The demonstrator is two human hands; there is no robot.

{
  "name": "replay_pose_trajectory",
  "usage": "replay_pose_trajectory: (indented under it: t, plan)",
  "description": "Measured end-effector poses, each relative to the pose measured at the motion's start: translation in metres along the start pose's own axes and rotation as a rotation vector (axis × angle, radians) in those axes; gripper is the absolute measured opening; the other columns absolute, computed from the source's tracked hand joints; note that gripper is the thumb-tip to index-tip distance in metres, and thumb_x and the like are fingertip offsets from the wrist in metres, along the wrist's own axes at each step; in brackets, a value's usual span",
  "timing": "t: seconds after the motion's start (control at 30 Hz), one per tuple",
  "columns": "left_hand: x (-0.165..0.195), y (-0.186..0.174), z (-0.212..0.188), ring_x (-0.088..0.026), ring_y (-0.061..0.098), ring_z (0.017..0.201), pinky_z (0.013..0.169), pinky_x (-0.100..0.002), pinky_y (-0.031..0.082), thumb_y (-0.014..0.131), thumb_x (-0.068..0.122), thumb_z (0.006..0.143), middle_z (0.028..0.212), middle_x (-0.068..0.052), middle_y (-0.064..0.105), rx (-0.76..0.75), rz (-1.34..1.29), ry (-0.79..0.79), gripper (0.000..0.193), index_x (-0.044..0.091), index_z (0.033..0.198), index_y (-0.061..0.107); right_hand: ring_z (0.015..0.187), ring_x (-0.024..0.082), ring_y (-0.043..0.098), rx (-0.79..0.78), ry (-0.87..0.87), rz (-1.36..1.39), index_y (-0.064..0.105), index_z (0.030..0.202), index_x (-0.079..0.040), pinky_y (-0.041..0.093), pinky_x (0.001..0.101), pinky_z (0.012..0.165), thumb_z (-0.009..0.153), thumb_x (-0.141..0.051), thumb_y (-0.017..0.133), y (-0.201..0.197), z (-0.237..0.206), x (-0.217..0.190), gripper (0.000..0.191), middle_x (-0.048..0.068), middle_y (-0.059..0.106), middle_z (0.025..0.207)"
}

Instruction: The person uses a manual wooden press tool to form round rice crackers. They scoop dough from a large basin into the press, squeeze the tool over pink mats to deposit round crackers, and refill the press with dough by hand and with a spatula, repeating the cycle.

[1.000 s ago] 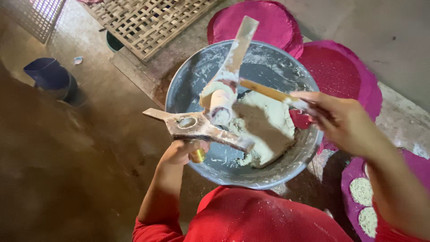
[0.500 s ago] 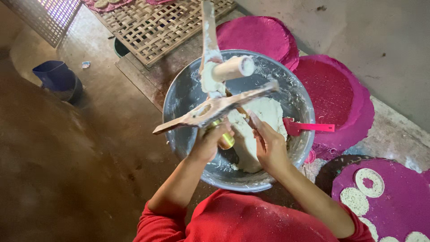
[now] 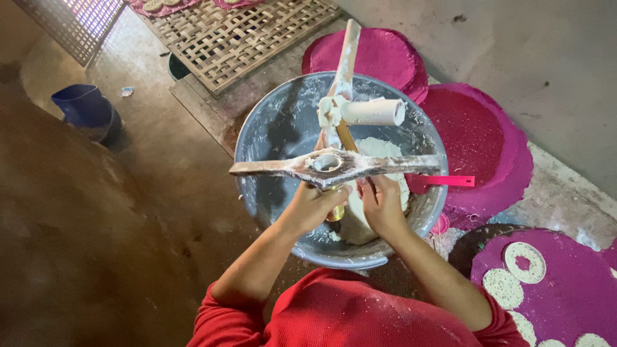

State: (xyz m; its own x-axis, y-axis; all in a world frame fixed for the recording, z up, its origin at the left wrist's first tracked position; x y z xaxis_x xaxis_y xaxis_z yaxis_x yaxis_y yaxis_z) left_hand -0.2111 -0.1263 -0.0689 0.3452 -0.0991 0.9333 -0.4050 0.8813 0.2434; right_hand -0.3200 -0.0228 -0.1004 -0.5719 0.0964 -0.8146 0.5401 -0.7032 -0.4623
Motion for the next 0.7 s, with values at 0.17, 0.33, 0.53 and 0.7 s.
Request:
replay_pose_trajectory:
  t: [0.17, 0.33, 0.53, 0.7]
  plan:
    - [0.009, -0.050, -0.004, -0.006, 0.057, 0.108, 0.091, -0.024, 0.052, 0.069, -0.005, 0.085, 0.118, 0.002, 0.057, 0.122, 0.095, 0.087, 0.064, 0.002, 0.142, 0.040, 0.070, 0.014, 0.053, -0.197, 0.108, 0.168, 0.065, 0.135, -0.003, 0.044, 0.0299, 0.060, 0.103, -0.012, 0.059, -0.010, -0.003, 0.019, 0.033, 0.013, 0.062, 0.081]
    - [-0.005, -0.138, -0.037, -0.012, 0.059, 0.072, 0.053, -0.028, 0.049, 0.064, -0.002, 0.089, 0.093, -0.005, 0.061, 0.281, 0.141, -0.027, 0.060, -0.003, 0.140, 0.032, 0.085, 0.027, 0.066, -0.454, -0.052, -0.627, 0.068, 0.137, -0.027, 0.053, 0.0409, 0.070, 0.095, -0.021, 0.066, -0.025, 0.002, 0.042, 0.042, 0.014, 0.067, 0.095]
    - [0.001, -0.122, -0.065, -0.008, 0.057, 0.075, 0.061, -0.023, 0.048, 0.072, 0.008, 0.090, 0.102, -0.002, 0.061, 0.102, 0.052, 0.078, 0.079, 0.006, 0.156, 0.030, 0.095, 0.019, 0.070, -0.790, 0.156, -0.899, 0.063, 0.134, -0.042, 0.057, 0.0378, 0.079, 0.090, -0.014, 0.064, -0.048, 0.031, 0.010, 0.052, -0.002, 0.072, 0.117]
    - [0.062, -0.082, -0.063, -0.019, 0.058, 0.117, 0.102, -0.033, 0.051, 0.081, 0.009, 0.085, 0.135, -0.012, 0.055, 0.014, 0.470, 0.299, 0.077, 0.002, 0.150, 0.041, 0.054, 0.013, 0.055, -0.657, 0.403, -0.164, 0.061, 0.140, -0.030, 0.048, 0.0307, 0.051, 0.091, -0.016, 0.065, -0.091, 0.049, -0.058, 0.051, 0.002, 0.063, 0.069]
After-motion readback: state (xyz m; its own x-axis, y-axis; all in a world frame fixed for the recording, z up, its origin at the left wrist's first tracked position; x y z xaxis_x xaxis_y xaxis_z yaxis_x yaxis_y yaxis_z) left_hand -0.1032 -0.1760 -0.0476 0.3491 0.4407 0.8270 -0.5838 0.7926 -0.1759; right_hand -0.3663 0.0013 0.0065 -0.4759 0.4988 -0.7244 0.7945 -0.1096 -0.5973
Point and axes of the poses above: each hand's wrist, its own z-axis towards the middle knuckle, its own y-axis out of the palm, x = y × z, the point moved 10 cm from there along z, towards the middle knuckle
